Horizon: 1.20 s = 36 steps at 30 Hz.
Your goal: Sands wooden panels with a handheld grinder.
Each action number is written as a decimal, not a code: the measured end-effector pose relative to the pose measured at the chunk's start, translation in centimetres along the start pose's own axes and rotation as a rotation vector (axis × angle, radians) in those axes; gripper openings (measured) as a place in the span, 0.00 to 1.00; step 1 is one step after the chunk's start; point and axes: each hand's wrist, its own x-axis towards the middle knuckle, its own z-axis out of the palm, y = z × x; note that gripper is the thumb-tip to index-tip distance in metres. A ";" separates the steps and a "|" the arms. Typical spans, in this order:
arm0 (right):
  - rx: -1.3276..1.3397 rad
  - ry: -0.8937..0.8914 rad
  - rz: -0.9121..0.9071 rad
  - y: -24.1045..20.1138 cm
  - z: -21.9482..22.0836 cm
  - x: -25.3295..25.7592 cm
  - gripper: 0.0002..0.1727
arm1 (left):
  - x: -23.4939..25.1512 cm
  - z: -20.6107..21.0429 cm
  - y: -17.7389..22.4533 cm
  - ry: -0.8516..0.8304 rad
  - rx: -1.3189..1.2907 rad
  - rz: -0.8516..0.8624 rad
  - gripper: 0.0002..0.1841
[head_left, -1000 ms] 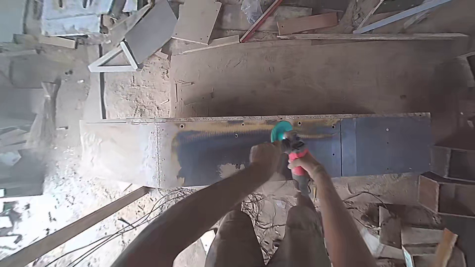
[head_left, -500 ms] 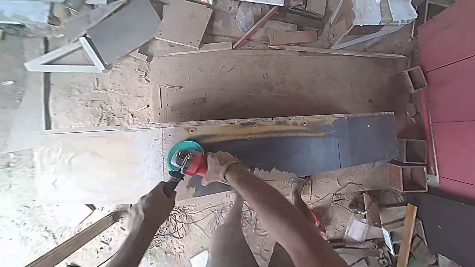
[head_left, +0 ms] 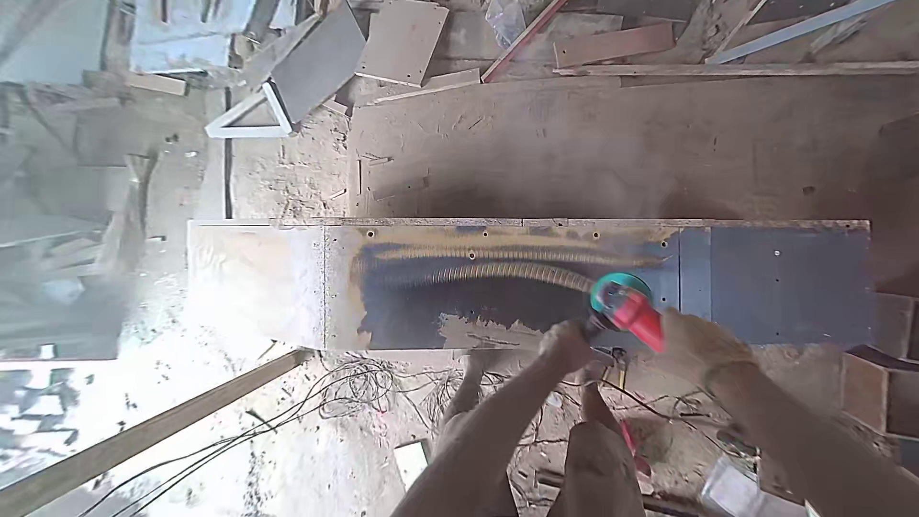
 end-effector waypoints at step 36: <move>-0.078 0.108 -0.400 -32.1 1.8 -8.2 0.32 | -11.4 -8.5 -30.0 0.452 -0.306 -0.206 0.15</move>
